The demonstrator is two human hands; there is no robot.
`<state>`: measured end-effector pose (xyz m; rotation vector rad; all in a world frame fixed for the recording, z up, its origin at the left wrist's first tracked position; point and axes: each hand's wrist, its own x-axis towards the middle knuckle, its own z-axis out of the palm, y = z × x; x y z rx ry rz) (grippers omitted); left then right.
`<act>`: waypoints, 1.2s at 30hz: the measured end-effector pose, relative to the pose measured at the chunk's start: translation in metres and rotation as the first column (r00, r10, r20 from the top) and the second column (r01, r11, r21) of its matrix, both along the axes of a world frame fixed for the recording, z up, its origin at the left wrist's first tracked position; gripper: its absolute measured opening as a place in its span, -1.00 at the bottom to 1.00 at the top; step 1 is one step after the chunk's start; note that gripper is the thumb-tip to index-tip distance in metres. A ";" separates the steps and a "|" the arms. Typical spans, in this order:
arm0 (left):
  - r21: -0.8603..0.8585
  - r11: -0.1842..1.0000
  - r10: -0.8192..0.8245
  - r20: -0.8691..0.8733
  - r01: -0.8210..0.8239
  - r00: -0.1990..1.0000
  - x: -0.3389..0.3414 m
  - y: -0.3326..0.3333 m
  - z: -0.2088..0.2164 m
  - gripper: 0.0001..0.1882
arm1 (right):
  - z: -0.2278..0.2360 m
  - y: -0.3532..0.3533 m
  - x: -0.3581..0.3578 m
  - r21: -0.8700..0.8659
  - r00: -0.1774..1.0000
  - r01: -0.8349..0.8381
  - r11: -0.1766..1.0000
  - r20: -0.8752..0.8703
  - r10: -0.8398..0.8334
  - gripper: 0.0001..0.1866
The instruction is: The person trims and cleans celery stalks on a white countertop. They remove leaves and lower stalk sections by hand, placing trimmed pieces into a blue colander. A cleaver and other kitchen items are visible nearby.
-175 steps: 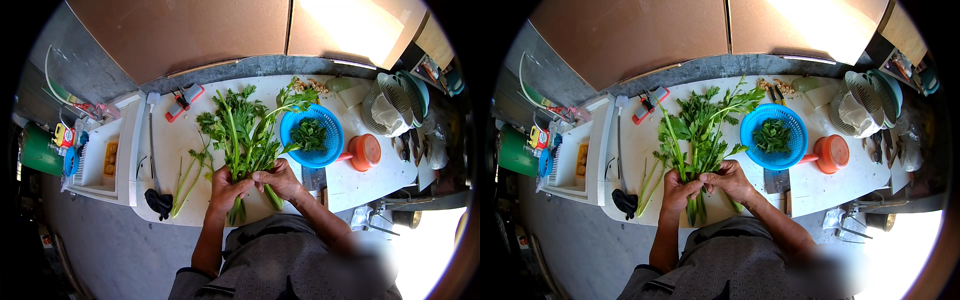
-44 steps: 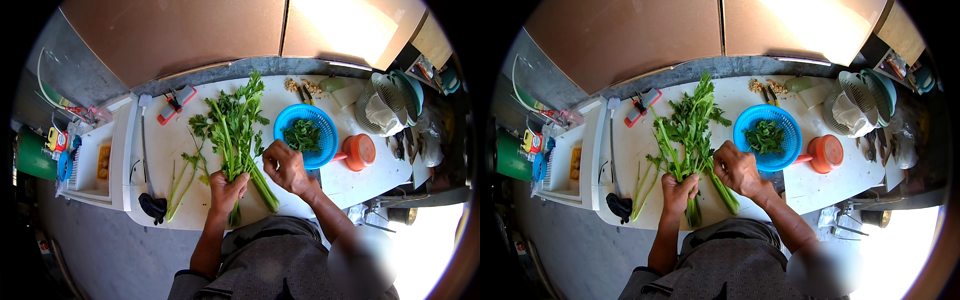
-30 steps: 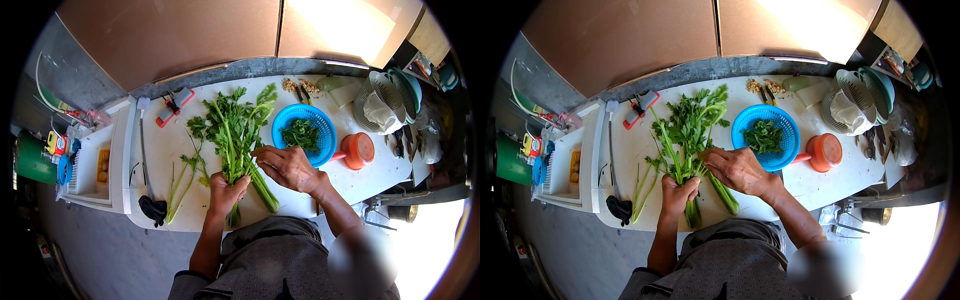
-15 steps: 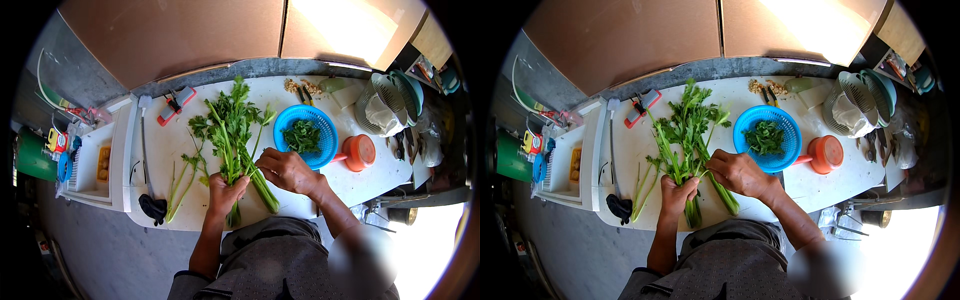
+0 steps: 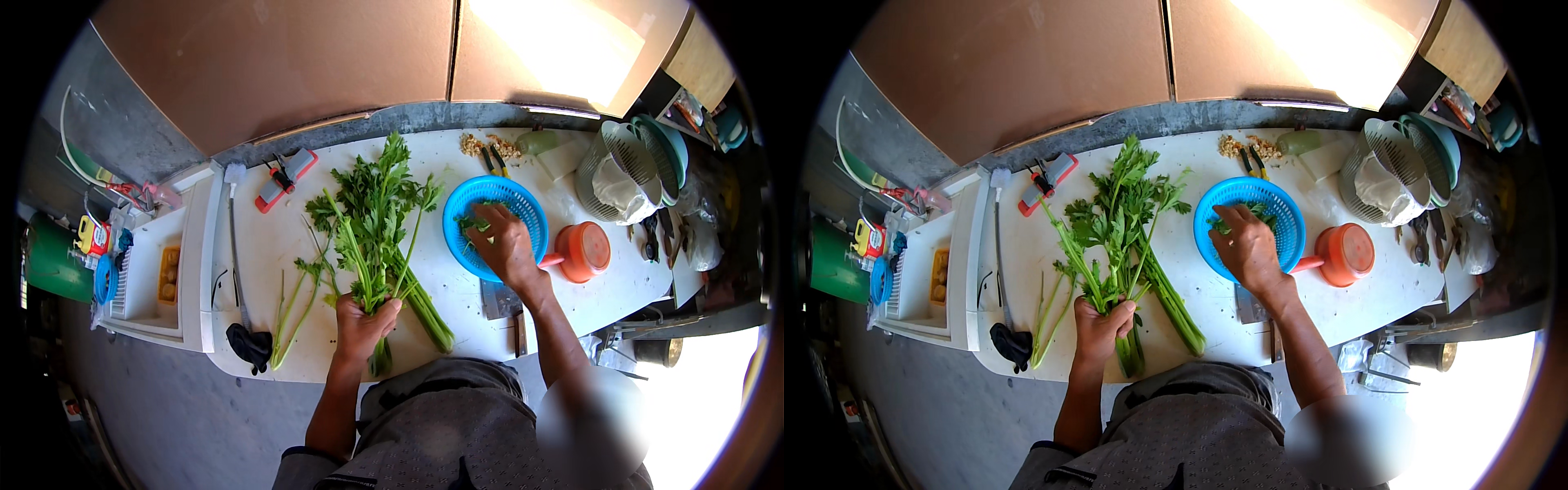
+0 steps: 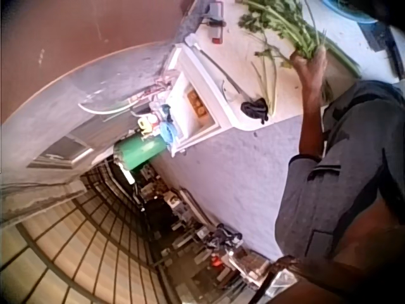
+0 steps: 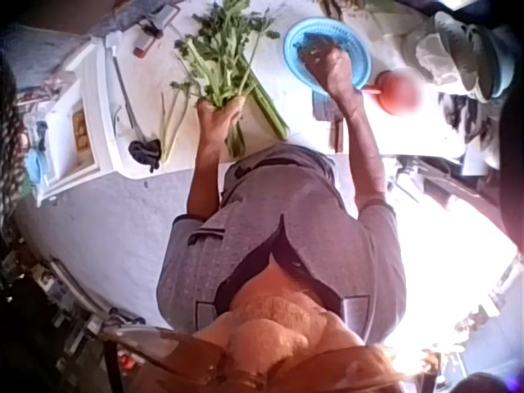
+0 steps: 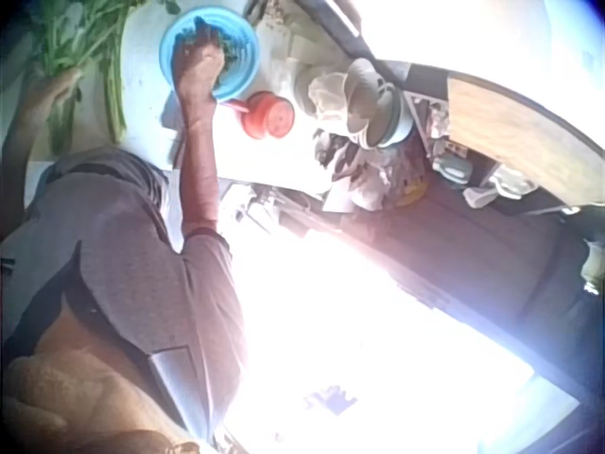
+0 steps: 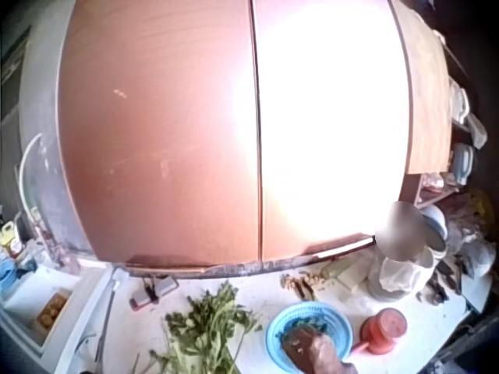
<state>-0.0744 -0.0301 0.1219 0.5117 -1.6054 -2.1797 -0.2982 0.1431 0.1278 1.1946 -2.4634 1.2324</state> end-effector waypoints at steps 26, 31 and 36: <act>-0.148 0.965 -0.229 -0.058 0.218 0.972 -0.011 -0.002 0.014 -0.89 | 0.049 -0.036 0.007 -0.204 0.933 -0.200 0.958 -0.340 0.122 -0.81; -0.110 0.977 -0.193 -0.108 0.181 0.975 -0.031 0.000 0.039 -0.89 | 0.061 -0.035 0.015 -0.271 0.955 -0.233 0.934 -0.243 0.168 -0.81; -0.080 0.996 -0.052 -0.194 0.037 0.980 -0.047 0.006 0.058 -0.89 | 0.064 -0.029 0.028 -0.291 0.986 -0.161 0.943 -0.083 0.143 -0.84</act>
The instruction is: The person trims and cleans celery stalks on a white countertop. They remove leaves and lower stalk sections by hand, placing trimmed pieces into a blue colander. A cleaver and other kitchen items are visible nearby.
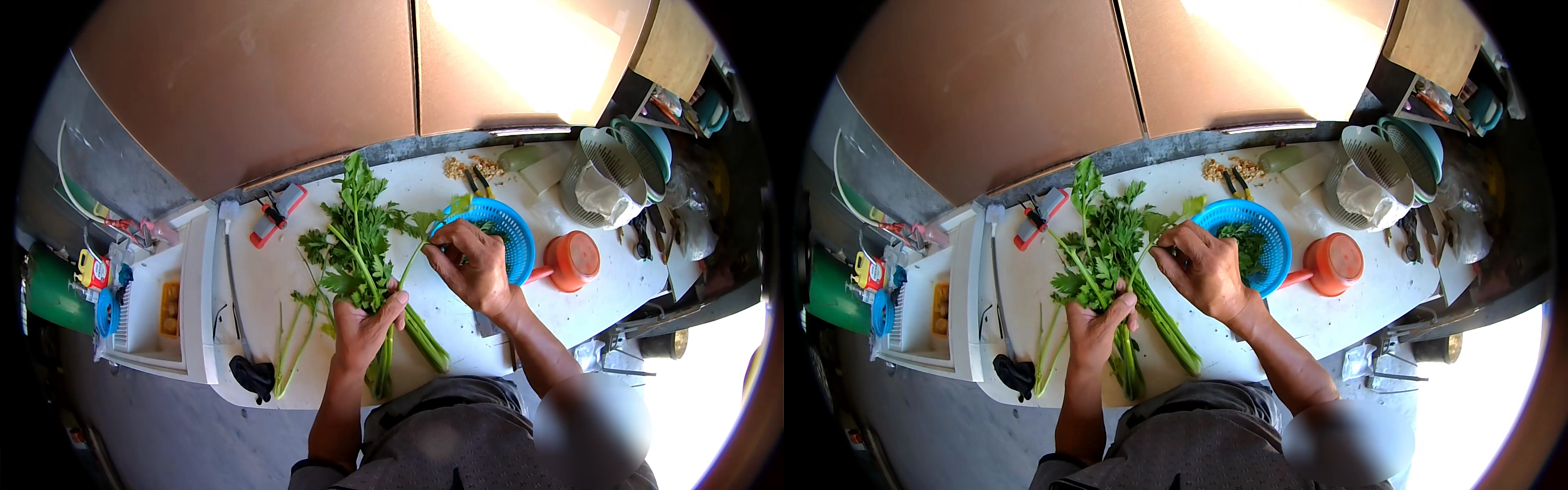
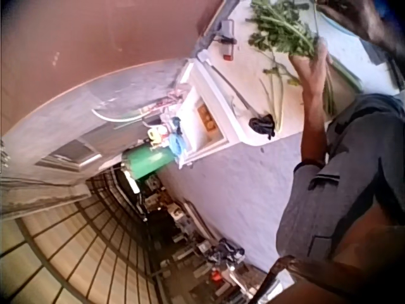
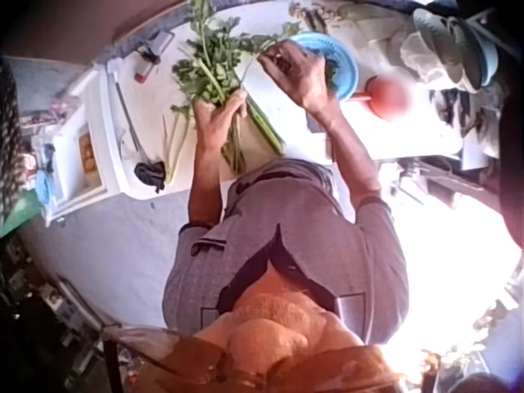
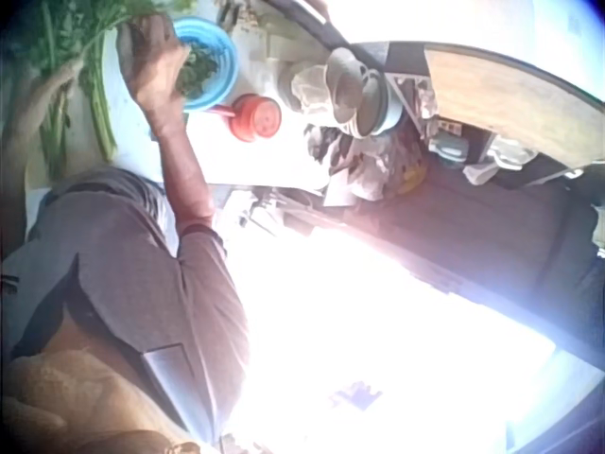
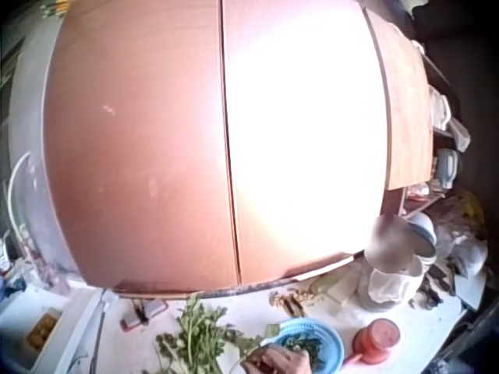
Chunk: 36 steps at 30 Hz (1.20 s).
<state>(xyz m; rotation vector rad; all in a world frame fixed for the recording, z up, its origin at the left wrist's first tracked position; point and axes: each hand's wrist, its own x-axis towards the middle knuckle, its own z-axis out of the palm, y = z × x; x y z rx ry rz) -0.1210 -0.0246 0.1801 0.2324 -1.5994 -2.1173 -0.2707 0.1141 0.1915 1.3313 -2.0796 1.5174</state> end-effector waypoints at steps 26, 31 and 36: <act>-0.044 0.996 0.086 0.074 -0.083 0.994 -0.026 0.009 0.025 -0.94 | -0.002 0.009 -0.010 -0.206 0.659 -0.317 0.926 0.654 0.371 -0.87; -0.032 0.995 0.096 0.104 -0.093 0.990 -0.025 0.012 0.027 -0.93 | 0.013 0.007 -0.007 0.006 0.950 -0.236 0.972 0.213 0.229 -0.90; -0.031 0.997 0.070 0.095 -0.067 0.993 -0.026 0.011 0.025 -0.92 | 0.009 0.009 -0.006 -0.137 0.709 -0.323 0.936 0.620 0.336 -0.83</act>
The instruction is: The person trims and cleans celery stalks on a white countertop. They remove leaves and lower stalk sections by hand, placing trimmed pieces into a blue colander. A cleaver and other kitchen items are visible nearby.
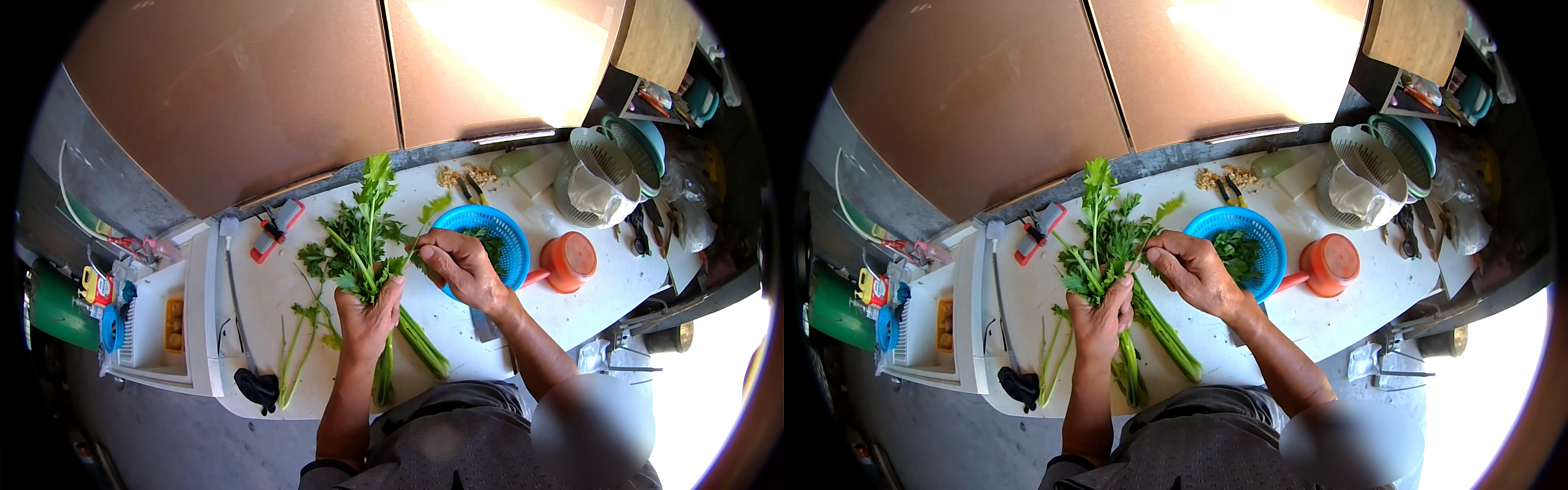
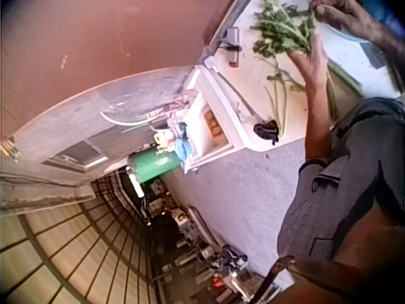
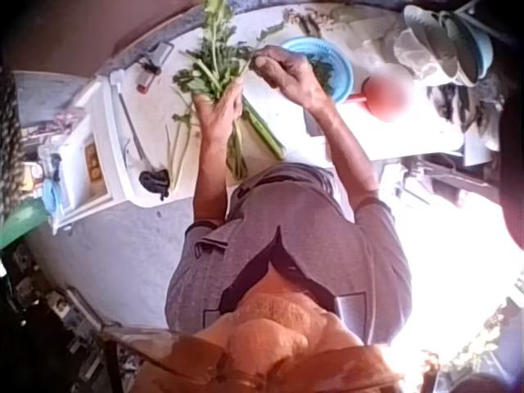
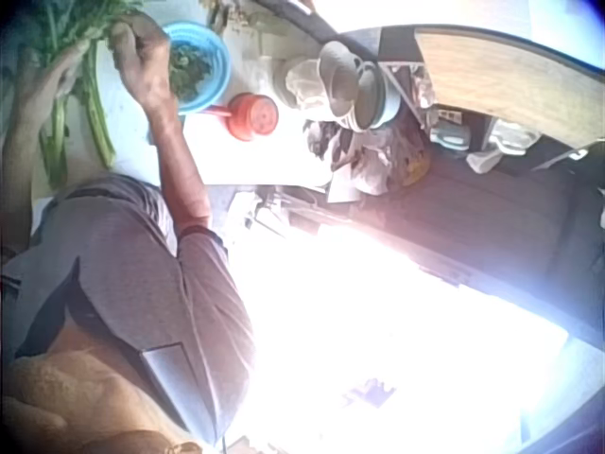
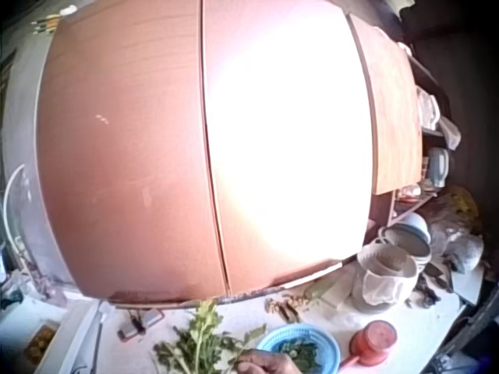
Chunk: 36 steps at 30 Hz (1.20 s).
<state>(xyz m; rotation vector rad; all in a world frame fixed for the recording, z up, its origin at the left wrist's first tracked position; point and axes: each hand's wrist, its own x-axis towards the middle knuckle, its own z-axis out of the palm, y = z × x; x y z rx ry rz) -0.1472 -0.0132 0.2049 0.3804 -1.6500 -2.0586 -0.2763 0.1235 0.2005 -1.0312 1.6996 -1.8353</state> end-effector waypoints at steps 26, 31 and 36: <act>0.093 0.996 0.001 -0.055 0.004 0.998 -0.005 0.006 -0.013 -0.90 | -0.025 -0.008 -0.002 -0.057 0.922 0.386 0.921 -0.019 -0.387 -0.86; 0.074 0.996 0.050 -0.035 -0.047 0.998 0.008 -0.007 -0.015 -0.84 | -0.009 0.012 -0.028 -0.138 0.907 0.409 0.902 0.174 -0.384 -0.78; 0.093 0.995 0.026 -0.007 -0.025 1.000 0.007 -0.001 -0.017 -0.85 | 0.023 0.017 -0.005 -0.086 0.859 0.289 0.954 -0.416 -0.298 -0.81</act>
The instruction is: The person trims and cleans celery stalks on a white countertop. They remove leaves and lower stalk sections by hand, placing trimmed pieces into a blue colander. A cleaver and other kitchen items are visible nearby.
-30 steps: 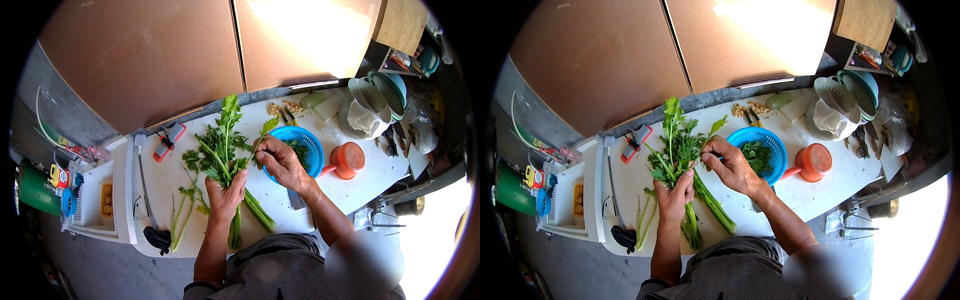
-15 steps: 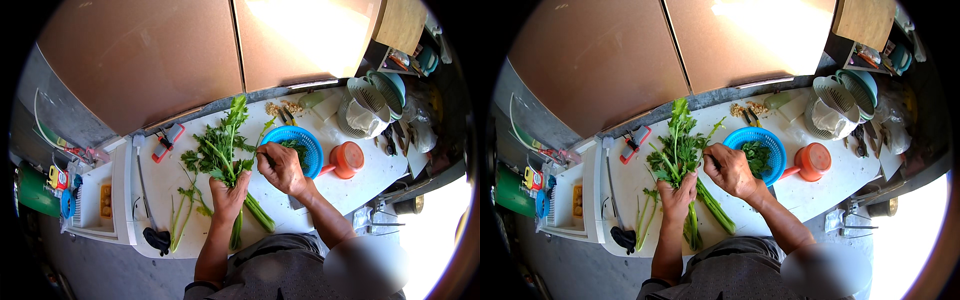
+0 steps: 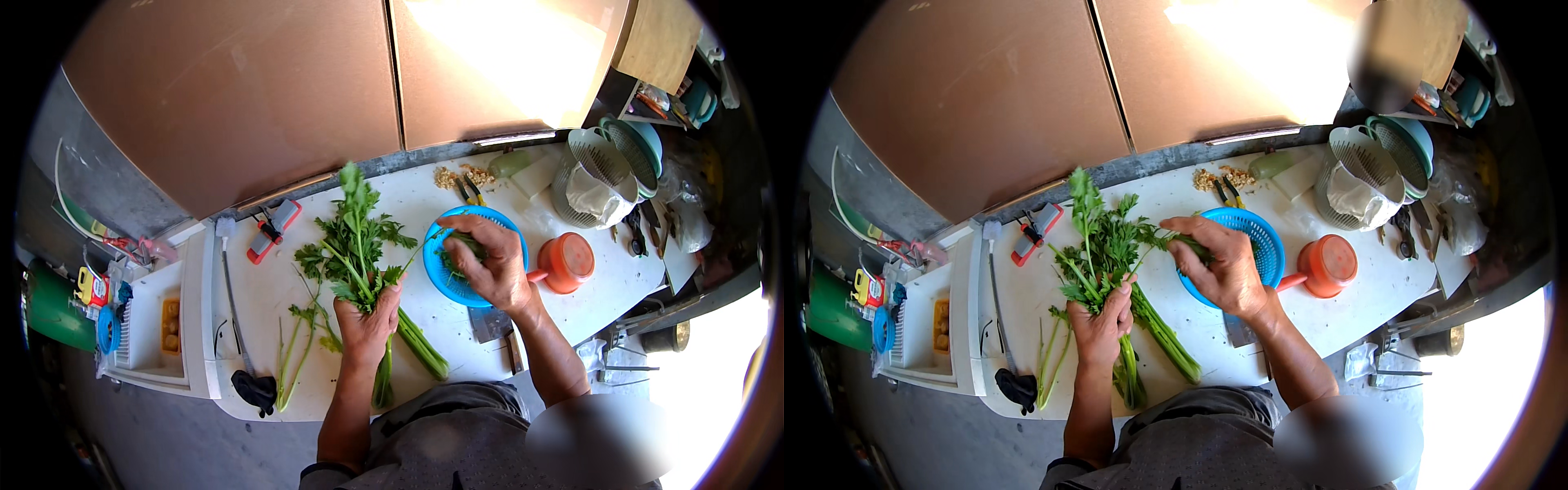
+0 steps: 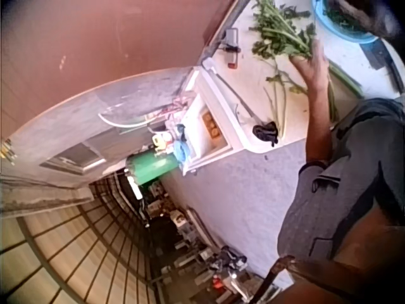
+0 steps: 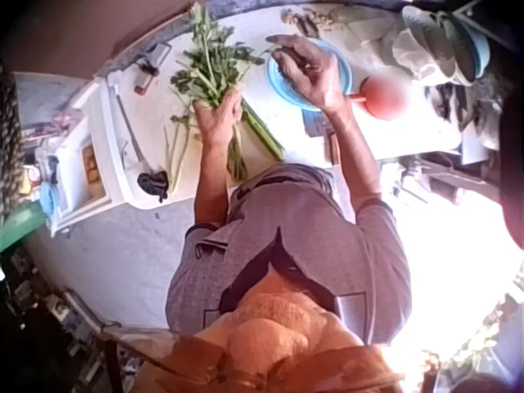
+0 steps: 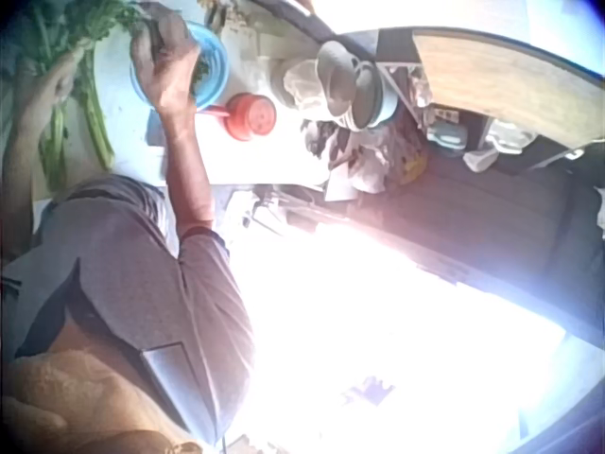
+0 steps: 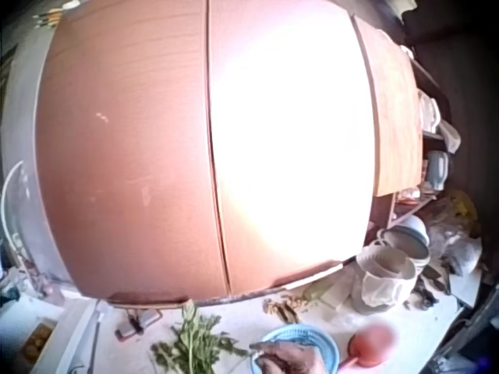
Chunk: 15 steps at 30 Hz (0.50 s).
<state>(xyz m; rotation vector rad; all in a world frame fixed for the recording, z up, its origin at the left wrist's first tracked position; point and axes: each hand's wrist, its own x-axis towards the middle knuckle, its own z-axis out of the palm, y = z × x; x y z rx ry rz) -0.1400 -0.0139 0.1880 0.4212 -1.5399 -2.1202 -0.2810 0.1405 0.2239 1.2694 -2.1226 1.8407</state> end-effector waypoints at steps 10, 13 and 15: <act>-0.011 0.999 -0.041 -0.031 0.040 0.999 0.004 -0.003 -0.001 -0.85 | -0.012 -0.002 -0.010 0.218 0.922 0.148 0.965 -0.384 -0.055 -0.90; -0.048 0.998 -0.048 -0.025 0.046 0.999 0.005 -0.003 -0.005 -0.83 | -0.031 -0.001 -0.026 0.184 0.947 0.321 0.929 -0.072 -0.313 -0.88; -0.052 0.998 -0.038 -0.008 0.038 0.999 0.005 -0.004 -0.002 -0.81 | -0.039 0.011 -0.049 0.241 0.946 0.322 0.915 -0.037 -0.323 -0.82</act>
